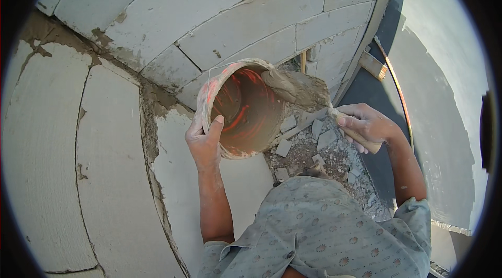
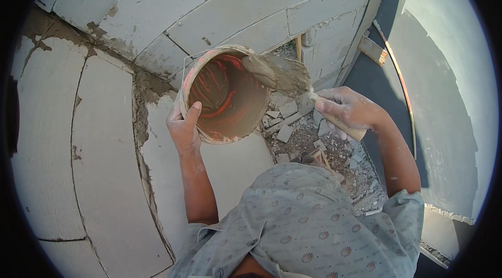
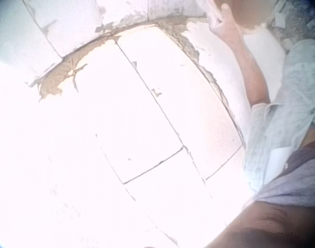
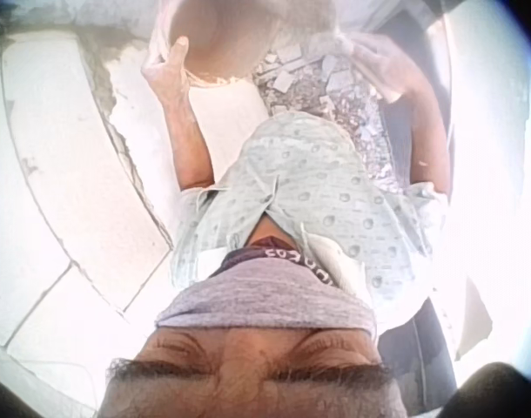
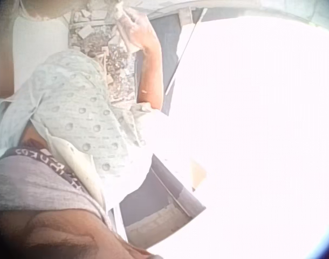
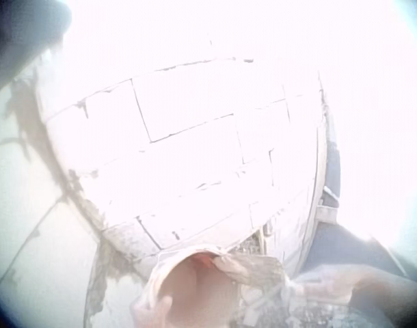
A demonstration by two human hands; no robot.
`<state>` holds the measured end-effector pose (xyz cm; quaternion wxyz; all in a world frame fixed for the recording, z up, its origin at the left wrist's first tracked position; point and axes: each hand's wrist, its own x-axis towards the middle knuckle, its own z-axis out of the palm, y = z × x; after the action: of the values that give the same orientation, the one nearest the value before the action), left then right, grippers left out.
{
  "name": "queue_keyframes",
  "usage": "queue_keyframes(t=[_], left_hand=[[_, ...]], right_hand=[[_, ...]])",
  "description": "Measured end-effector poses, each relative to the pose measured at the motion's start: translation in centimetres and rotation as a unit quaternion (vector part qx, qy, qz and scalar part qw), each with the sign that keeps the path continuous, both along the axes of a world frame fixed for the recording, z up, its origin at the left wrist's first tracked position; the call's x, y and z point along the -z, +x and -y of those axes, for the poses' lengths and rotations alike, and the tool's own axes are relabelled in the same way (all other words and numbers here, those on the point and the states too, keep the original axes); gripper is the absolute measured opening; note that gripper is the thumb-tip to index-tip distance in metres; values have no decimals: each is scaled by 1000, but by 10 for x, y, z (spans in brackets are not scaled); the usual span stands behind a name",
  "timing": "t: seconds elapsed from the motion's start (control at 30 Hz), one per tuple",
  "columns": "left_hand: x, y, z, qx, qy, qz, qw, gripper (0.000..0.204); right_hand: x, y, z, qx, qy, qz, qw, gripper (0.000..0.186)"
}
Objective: Applying mortar to the joints of white blocks on a wall using a trowel and a bucket.
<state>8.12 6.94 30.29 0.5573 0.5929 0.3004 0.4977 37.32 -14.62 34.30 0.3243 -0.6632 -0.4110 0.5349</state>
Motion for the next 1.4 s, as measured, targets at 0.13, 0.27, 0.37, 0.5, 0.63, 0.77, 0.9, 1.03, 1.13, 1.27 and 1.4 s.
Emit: queue_keyframes(t=[0.13,0.27,0.37,0.5,0.63,0.77,0.9,1.03,1.13,1.27,1.4], left_hand=[[-22,10,5,27,93,-96,991,50],[-26,29,12,63,245,-188,949,43],[-17,26,3,50,118,-161,979,42],[22,15,-35,45,-100,47,993,53],[28,-14,-50,37,-188,100,976,59],[15,-22,-65,80,-196,62,975,53],[29,-27,-88,48,-228,73,970,60],[42,-6,-74,-54,-197,108,973,51],[54,12,-66,-145,-186,119,965,46],[70,23,-53,-172,-199,142,954,47],[74,14,-52,-131,-234,127,955,46]], right_hand=[[25,-7,-15,-48,-30,114,992,43],[90,-33,-20,-98,-187,-211,955,44],[140,-59,-12,-66,-154,-556,814,53],[129,-69,-4,-61,5,-607,792,66],[76,-12,-5,-9,70,-369,927,59],[66,44,-5,-29,56,-180,982,50],[78,26,-6,-4,29,-178,984,32],[125,-38,8,9,-18,-328,945,38],[141,-81,6,53,-23,-467,882,43],[140,-86,-4,50,1,-571,819,49],[114,-52,-13,41,42,-523,851,51]])
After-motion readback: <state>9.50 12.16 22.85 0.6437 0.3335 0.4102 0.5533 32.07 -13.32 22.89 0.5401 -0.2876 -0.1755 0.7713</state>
